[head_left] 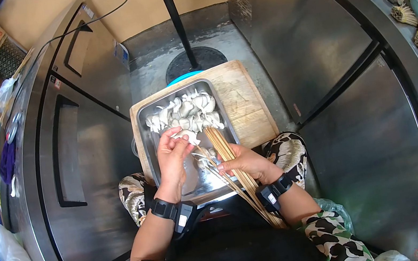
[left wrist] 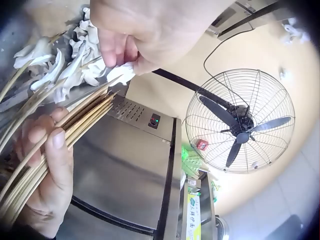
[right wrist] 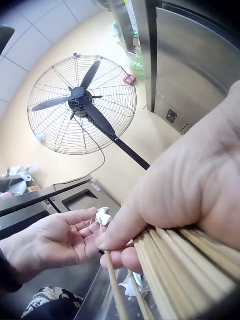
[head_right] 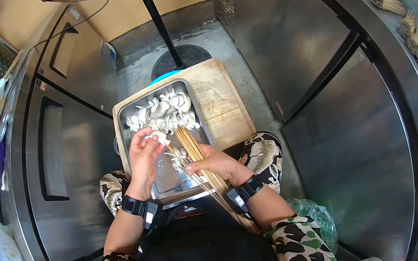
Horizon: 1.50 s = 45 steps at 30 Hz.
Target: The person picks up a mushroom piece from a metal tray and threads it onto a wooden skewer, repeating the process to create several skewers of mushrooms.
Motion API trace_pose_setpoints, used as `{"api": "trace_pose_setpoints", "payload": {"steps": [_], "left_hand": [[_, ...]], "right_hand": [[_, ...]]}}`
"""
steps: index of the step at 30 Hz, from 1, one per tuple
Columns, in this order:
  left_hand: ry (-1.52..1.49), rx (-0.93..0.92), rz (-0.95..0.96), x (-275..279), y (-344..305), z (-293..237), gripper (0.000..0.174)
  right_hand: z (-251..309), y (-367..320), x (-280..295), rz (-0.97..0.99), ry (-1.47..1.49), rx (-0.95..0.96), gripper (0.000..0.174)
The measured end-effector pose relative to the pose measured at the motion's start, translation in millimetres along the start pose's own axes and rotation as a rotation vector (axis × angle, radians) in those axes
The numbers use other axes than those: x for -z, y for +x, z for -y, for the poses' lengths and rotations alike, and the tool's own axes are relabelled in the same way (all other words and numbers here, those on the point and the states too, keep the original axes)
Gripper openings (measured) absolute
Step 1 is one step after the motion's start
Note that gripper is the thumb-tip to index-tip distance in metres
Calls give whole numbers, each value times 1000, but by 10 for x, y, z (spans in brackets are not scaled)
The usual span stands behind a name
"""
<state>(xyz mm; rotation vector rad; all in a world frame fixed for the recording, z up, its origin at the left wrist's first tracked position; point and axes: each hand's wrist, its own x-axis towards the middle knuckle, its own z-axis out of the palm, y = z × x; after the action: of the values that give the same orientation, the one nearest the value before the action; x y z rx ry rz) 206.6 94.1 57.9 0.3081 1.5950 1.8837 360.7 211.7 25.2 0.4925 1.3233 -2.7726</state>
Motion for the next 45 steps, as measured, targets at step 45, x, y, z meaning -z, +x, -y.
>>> {"api": "trace_pose_setpoints", "payload": {"steps": [45], "left_hand": [[-5, 338, -14, -84, -305, 166, 12]], "right_hand": [[25, 39, -76, -57, -146, 70, 38]]}}
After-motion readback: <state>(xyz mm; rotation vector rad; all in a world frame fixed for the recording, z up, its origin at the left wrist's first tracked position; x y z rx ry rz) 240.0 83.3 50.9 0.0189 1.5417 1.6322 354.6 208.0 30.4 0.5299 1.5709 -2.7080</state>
